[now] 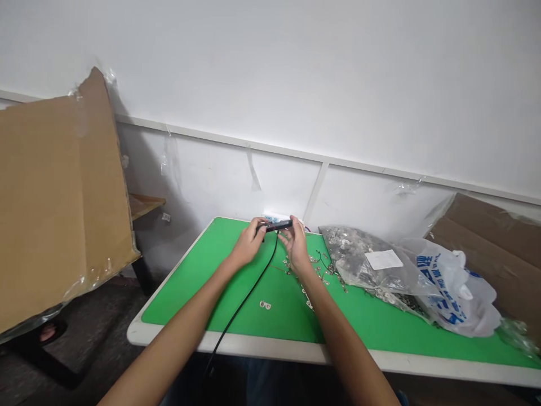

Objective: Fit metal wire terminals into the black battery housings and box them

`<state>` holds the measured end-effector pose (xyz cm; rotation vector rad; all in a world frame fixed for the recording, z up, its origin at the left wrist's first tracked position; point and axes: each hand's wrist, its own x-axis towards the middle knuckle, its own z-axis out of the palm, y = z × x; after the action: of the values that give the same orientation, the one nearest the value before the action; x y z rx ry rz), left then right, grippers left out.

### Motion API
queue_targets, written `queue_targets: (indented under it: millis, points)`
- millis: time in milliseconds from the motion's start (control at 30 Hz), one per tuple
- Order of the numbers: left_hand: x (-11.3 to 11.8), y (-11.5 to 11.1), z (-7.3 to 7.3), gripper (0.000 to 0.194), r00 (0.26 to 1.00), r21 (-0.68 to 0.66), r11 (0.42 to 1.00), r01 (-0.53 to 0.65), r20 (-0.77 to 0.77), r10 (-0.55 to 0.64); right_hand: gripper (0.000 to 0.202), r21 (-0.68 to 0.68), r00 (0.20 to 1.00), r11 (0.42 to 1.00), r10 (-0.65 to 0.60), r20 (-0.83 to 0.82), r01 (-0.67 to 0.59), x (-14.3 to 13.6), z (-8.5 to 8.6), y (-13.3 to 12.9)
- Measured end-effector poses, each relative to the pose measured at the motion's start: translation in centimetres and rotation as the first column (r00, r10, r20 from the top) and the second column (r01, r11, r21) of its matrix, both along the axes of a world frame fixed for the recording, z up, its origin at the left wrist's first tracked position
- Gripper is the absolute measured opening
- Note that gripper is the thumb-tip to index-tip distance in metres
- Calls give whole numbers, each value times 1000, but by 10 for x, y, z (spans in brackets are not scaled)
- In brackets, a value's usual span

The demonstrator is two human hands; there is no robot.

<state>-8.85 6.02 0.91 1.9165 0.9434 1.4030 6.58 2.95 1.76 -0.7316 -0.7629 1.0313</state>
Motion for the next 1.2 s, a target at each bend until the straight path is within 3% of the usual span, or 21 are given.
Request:
queue_targets:
  millis: [67, 167, 267, 400, 567, 767, 900, 967, 1067, 1200]
  points:
    - [-3, -5, -4, 42, 974, 275, 961, -12, -214, 74, 43, -6, 999, 1000, 20, -47, -20, 1, -2, 4]
    - [-4, -9, -9, 55, 945, 456, 887, 66, -313, 91, 38, 38, 995, 996, 80, -67, -77, 3, 0, 5]
    - [-3, -8, -13, 69, 952, 506, 855, 113, -303, 53, 34, 118, 984, 981, 163, -67, -155, 6, 7, -1]
    - [1, -3, -14, 74, 964, 534, 843, 72, -254, 78, 37, 186, 962, 953, 259, -82, -240, 11, 18, -12]
    - [3, -3, -9, 67, 967, 589, 805, 66, -236, 94, 40, 210, 949, 939, 298, -101, -272, 14, 23, -16]
    - [1, -13, -1, 47, 992, 408, 912, 43, -129, 11, 48, 169, 952, 944, 299, -67, -285, 16, 16, -9]
    - [5, -11, 5, 52, 976, 62, 992, 111, 181, -120, 49, 145, 953, 945, 301, -42, -293, 16, 9, -4]
    - [13, -8, 11, 55, 911, -79, 977, 198, 383, -154, 51, 135, 953, 945, 303, -26, -296, 16, 7, -2]
    - [21, -18, 20, 48, 771, -211, 933, 292, 629, -99, 54, 122, 952, 947, 303, -33, -298, 17, 7, 0]
    - [-1, -79, 17, 39, 628, -349, 854, 387, 777, 34, 52, 115, 958, 958, 272, -91, -261, 19, 10, 0]
